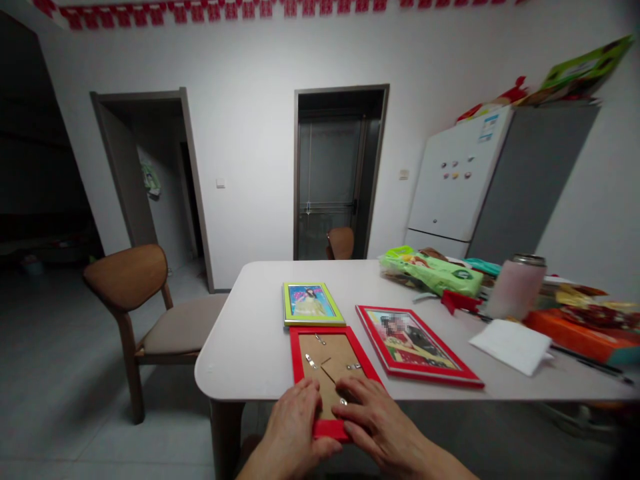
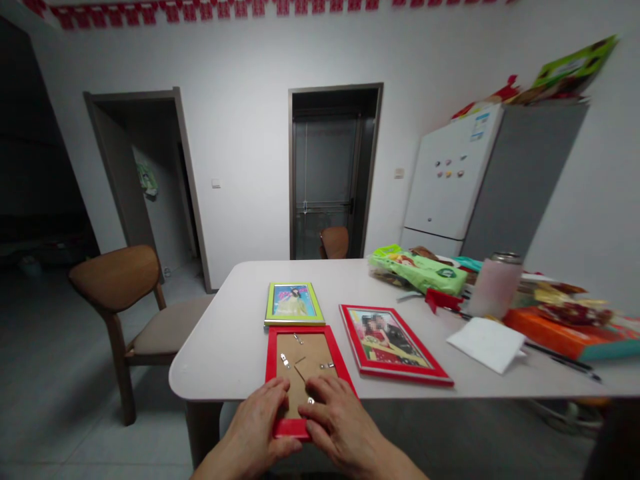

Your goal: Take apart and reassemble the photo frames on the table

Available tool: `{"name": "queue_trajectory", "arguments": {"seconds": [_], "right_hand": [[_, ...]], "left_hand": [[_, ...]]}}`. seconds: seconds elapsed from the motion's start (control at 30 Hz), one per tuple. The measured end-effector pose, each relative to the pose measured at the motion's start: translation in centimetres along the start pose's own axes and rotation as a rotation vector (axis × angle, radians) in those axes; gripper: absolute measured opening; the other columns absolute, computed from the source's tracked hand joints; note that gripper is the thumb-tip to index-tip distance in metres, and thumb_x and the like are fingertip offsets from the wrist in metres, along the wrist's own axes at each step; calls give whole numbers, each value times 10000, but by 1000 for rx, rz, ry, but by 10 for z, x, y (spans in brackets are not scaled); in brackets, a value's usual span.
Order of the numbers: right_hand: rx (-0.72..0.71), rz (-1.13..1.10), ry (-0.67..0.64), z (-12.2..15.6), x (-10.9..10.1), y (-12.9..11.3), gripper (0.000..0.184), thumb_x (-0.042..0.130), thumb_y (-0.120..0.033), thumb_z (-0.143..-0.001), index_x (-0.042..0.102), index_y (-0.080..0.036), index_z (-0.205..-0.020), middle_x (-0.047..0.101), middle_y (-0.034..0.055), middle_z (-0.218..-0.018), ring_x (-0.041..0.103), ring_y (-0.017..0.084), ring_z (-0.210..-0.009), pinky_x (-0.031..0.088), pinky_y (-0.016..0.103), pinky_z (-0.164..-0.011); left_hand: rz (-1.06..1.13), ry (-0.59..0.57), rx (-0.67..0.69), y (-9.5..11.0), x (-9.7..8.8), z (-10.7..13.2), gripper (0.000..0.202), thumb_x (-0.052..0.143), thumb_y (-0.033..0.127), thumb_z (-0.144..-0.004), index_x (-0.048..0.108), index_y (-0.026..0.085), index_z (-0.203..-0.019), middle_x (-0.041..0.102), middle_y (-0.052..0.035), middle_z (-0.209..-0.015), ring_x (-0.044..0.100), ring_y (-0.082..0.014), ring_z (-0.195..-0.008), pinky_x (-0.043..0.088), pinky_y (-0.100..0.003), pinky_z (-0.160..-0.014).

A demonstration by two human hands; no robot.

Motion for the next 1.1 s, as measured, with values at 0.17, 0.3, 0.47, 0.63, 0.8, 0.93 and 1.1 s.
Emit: {"name": "queue_trajectory", "arguments": {"seconds": [0.17, 0.3, 0.47, 0.63, 0.8, 0.93, 1.1], "right_hand": [[-32, -15, -14, 4, 2, 6, 280, 407, -344, -778, 574, -290, -997, 490, 56, -1096, 411, 217, -1016, 340, 375, -843], [57, -84, 57, -15, 11, 22, 345, 321, -320, -816, 534, -231, -1072, 499, 88, -1087, 440, 197, -984, 352, 338, -836], [159, -32, 80, -60, 27, 31, 320, 320, -234, -791, 552, -195, -1008, 506, 90, -1041, 432, 196, -964, 321, 328, -836], [118, 41, 10, -77, 34, 21, 215, 368, -195, -749, 566, -207, -834, 510, 52, -942, 434, 177, -886, 307, 295, -782], [38, 48, -49, -74, 31, 15, 177, 414, -238, -739, 560, -206, -834, 521, 53, -916, 451, 175, -860, 310, 277, -759], [142, -10, 15, -82, 31, 35, 250, 367, -265, -775, 594, -204, -859, 569, 54, -904, 488, 153, -839, 329, 237, -729], [469, -13, 141, -100, 37, 77, 228, 419, -280, -750, 619, -177, -792, 628, 63, -798, 543, 144, -734, 340, 220, -628]], "left_hand": [[17, 10, 15, -1, -1, 1, 737, 674, 392, -554, 412, 115, -1185, 413, -118, -1251, 349, -243, -1156, 275, -328, -974], [8, 9, 26, -6, 2, 1, 778, 694, 364, -529, 391, 107, -1198, 406, -135, -1252, 351, -253, -1154, 275, -346, -975], [6, 15, 72, -8, 3, 1, 777, 706, 334, -521, 392, 109, -1194, 400, -132, -1257, 344, -252, -1158, 274, -355, -976], [24, 14, 100, -10, 3, 0, 758, 715, 340, -511, 407, 154, -1178, 406, -102, -1258, 347, -241, -1155, 271, -345, -978], [25, 10, 96, -13, 2, 2, 799, 717, 351, -510, 373, 150, -1203, 396, -107, -1265, 335, -246, -1164, 265, -354, -982], [11, 5, 101, -18, 4, 4, 800, 733, 381, -480, 413, 135, -1171, 409, -121, -1253, 357, -252, -1151, 290, -356, -970], [-19, 0, 134, -21, 10, 3, 727, 723, 422, -483, 475, 145, -1109, 417, -125, -1246, 347, -268, -1156, 287, -379, -968]]}}
Point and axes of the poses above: each hand's wrist, its own z-axis away from the middle knuckle, its own x-axis out of the palm, y = z × x, the point moved 3 cm from there along -z, towards the middle knuckle
